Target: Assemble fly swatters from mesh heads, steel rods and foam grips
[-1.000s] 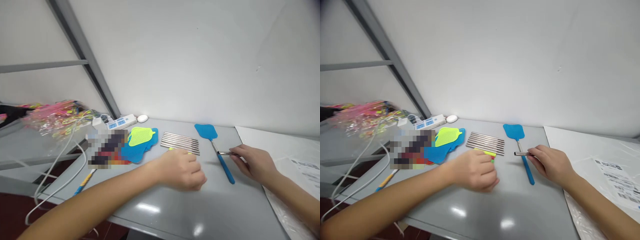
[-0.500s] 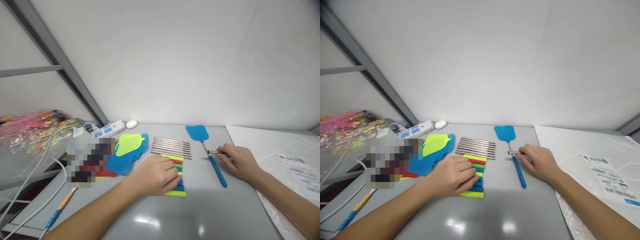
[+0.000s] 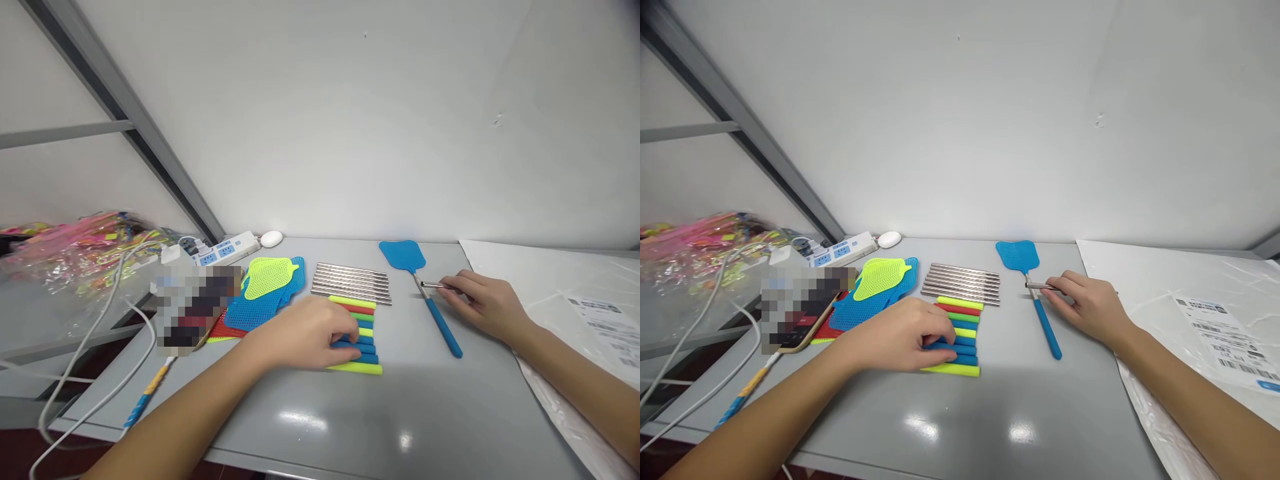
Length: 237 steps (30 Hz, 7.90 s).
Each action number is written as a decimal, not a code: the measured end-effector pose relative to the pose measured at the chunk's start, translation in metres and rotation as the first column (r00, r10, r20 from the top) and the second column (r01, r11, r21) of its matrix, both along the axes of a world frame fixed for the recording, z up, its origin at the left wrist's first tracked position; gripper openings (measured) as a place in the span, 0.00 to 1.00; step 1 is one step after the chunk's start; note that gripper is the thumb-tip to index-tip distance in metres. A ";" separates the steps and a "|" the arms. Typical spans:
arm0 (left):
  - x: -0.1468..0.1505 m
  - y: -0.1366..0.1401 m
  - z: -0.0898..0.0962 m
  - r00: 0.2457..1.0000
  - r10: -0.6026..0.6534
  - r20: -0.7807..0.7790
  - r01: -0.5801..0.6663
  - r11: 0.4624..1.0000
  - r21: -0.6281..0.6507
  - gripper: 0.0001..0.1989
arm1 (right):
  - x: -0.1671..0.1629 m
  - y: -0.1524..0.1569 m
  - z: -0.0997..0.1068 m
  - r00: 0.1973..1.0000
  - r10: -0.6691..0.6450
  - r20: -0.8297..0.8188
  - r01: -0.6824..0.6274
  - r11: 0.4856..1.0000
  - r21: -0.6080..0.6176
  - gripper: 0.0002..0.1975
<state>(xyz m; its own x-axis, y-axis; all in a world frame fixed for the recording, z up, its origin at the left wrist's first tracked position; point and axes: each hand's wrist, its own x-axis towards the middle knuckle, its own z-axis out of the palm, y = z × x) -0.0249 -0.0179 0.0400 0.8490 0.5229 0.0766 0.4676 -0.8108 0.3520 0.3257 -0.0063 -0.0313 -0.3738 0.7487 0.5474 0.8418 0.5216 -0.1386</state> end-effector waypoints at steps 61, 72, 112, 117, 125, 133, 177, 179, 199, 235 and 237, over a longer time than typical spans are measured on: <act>0.009 -0.045 -0.038 0.995 -0.083 -0.051 0.097 0.908 0.408 0.05 | 0.002 -0.005 -0.012 0.986 0.087 0.141 -0.093 0.995 0.033 0.10; 0.018 -0.054 -0.046 0.970 -0.201 0.139 0.127 0.901 0.414 0.09 | 0.006 0.015 -0.017 0.948 0.104 0.301 -0.161 0.972 0.171 0.12; -0.043 0.012 -0.024 0.838 0.425 0.341 -0.490 0.863 0.128 0.15 | -0.045 -0.027 0.021 0.914 0.290 0.285 -0.374 0.873 0.312 0.28; -0.015 0.004 -0.030 0.860 0.345 0.375 -0.386 0.922 0.038 0.14 | -0.036 -0.032 0.015 0.917 0.268 0.295 -0.367 0.856 0.363 0.33; 0.037 0.015 -0.006 0.715 0.441 0.543 -0.386 0.896 -0.219 0.15 | -0.057 -0.033 0.014 0.866 0.385 0.318 -0.476 0.829 0.292 0.28; 0.027 0.037 -0.022 0.591 0.679 0.436 -0.637 0.724 -0.263 0.20 | -0.057 -0.028 0.011 0.908 0.298 0.295 -0.365 0.907 0.210 0.23; 0.038 0.004 -0.025 0.980 0.198 0.029 -0.189 0.866 0.463 0.18 | -0.071 -0.022 0.010 1.000 0.015 -0.025 -0.008 0.969 0.246 0.10; 0.037 0.005 -0.027 0.980 0.194 0.038 -0.189 0.862 0.471 0.17 | -0.072 -0.022 0.010 0.999 0.025 -0.040 -0.014 0.965 0.261 0.09; 0.039 0.006 -0.026 0.981 0.196 0.017 -0.182 0.871 0.456 0.17 | -0.074 -0.026 0.011 0.996 0.055 -0.073 -0.028 0.943 0.332 0.06; 0.025 0.014 -0.026 0.977 0.132 0.167 -0.193 0.879 0.437 0.18 | -0.041 -0.014 0.015 0.989 0.135 -0.068 -0.128 0.987 0.092 0.07; 0.022 0.015 -0.027 0.961 0.124 0.246 -0.204 0.920 0.334 0.22 | -0.045 -0.016 0.014 0.981 0.188 -0.045 -0.184 0.979 0.086 0.07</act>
